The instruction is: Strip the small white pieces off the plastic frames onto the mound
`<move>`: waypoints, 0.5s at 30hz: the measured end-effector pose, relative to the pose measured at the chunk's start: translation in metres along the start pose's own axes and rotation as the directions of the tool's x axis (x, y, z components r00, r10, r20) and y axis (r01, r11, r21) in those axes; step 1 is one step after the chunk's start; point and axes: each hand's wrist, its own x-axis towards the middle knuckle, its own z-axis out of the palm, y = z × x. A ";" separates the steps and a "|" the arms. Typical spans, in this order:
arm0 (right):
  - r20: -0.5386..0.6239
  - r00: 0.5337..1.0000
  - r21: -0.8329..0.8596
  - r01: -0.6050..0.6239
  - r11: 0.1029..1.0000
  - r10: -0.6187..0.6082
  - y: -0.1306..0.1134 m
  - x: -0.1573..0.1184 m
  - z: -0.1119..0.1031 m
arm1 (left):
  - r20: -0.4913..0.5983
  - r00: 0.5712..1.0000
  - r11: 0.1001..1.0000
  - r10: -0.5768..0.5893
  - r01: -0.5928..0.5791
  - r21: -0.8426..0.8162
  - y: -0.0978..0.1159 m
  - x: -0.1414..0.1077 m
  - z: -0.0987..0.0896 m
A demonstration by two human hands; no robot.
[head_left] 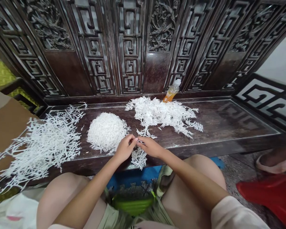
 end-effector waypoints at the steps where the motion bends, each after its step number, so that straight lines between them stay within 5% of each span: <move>1: -0.006 1.000 -0.011 0.004 1.000 -0.004 0.000 0.000 0.000 | 0.001 1.000 1.000 -0.010 0.010 -0.010 0.000 0.000 0.000; 9: -0.003 0.995 -0.248 0.099 0.964 -0.103 0.001 0.002 -0.012 | 0.030 0.993 0.992 -0.111 0.113 -0.051 -0.004 0.000 0.004; 15: -0.039 0.989 -0.380 0.118 0.917 -0.143 -0.001 0.001 -0.008 | 0.208 0.964 0.933 -0.164 0.220 -0.283 -0.011 0.003 0.013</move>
